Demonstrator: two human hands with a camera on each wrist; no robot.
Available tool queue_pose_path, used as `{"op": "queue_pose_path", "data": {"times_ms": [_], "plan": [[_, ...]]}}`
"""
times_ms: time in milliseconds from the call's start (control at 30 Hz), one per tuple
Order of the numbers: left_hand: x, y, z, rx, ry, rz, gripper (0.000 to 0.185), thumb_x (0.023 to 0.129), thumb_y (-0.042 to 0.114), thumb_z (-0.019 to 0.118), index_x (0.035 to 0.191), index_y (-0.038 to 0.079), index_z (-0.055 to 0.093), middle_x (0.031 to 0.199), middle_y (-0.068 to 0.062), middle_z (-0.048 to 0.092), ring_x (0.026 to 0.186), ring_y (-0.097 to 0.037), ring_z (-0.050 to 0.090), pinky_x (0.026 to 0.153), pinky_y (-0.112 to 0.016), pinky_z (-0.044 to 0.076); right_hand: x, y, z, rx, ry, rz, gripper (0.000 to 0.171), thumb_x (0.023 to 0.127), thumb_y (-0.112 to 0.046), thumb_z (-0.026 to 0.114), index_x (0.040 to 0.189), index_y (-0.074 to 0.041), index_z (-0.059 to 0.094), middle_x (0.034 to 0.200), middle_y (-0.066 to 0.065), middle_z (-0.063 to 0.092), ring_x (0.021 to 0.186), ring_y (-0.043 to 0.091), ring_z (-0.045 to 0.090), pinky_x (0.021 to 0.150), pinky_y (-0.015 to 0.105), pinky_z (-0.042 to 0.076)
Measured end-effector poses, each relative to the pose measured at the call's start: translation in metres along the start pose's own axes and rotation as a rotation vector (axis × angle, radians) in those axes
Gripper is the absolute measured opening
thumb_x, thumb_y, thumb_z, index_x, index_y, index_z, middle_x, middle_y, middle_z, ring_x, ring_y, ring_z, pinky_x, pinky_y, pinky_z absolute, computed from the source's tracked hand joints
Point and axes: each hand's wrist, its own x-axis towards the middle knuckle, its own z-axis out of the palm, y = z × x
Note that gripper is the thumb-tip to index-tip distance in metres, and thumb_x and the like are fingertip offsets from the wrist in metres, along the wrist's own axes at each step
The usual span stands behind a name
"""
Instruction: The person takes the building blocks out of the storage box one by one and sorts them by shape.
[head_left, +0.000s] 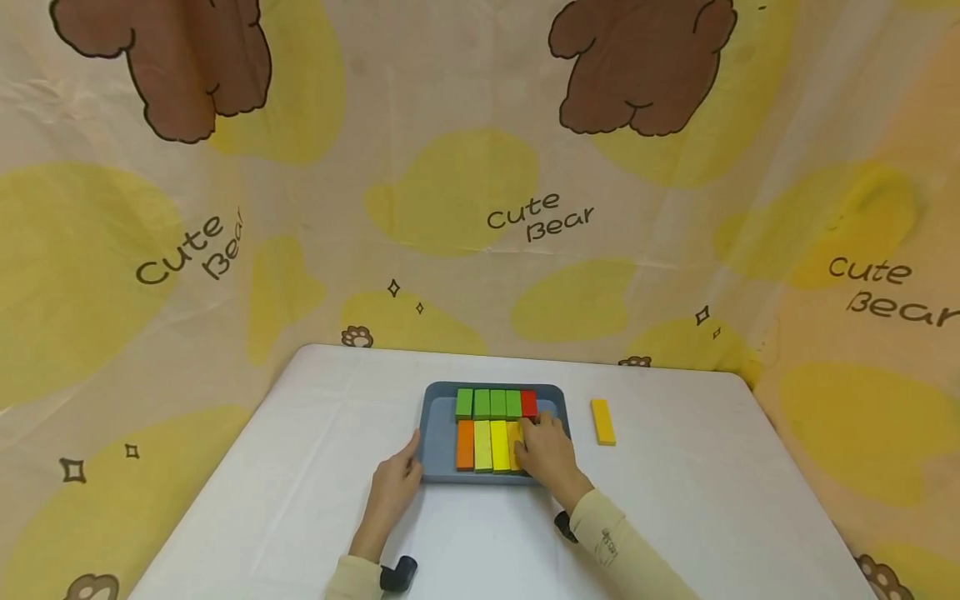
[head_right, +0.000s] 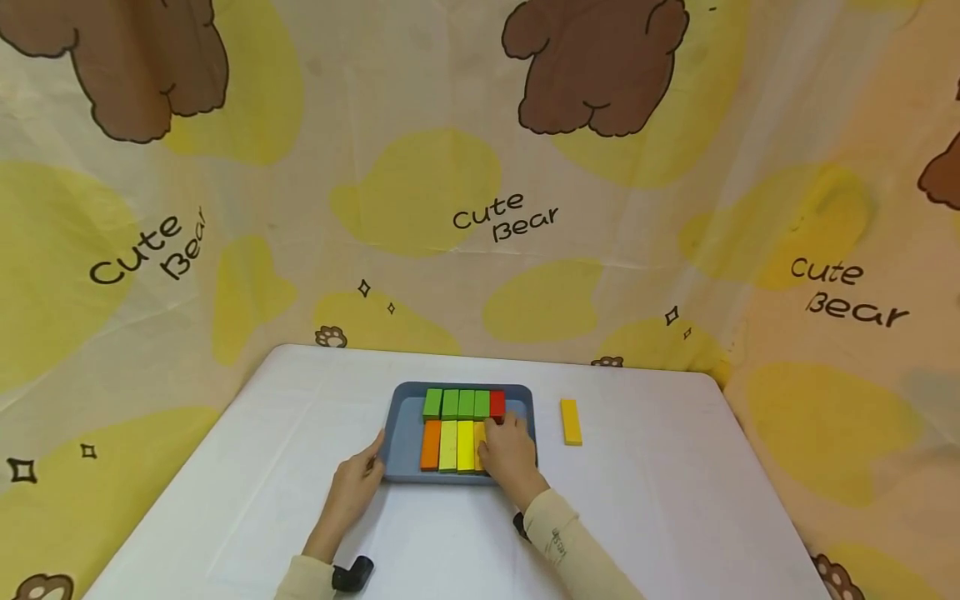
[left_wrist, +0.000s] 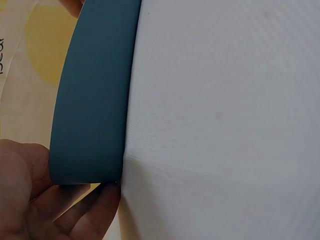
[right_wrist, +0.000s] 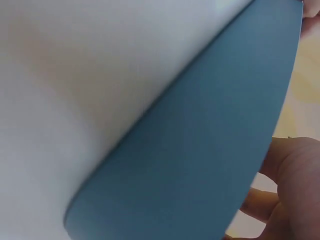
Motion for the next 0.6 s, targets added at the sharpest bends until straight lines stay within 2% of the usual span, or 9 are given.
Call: {"op": "queue_pose_path", "data": {"times_ms": [233, 600], "plan": [[-0.0018, 0.0004, -0.0008, 0.002, 0.007, 0.014, 0.051, 0.090, 0.004, 0.053, 0.141, 0.002, 0.051, 0.057, 0.007, 0.032, 0.050, -0.006, 0.025, 0.047, -0.022, 0.027, -0.0008, -0.0046, 0.0087, 0.011, -0.031, 0.023, 0.038, 0.087, -0.026, 0.071, 0.119, -0.005, 0.067, 0.110, 0.021, 0.060, 0.093, 0.032, 0.056, 0.078, 0.045, 0.054], [-0.0011, -0.0004, -0.0005, -0.003, -0.002, 0.006, 0.051, 0.090, 0.003, 0.053, 0.141, 0.002, 0.051, 0.057, 0.007, 0.033, 0.049, -0.004, 0.025, 0.047, -0.021, 0.027, 0.0032, -0.0058, 0.0042, 0.032, -0.090, 0.033, 0.036, 0.087, -0.022, 0.070, 0.120, -0.006, 0.067, 0.105, 0.019, 0.065, 0.083, 0.027, 0.056, 0.077, 0.043, 0.054]]}}
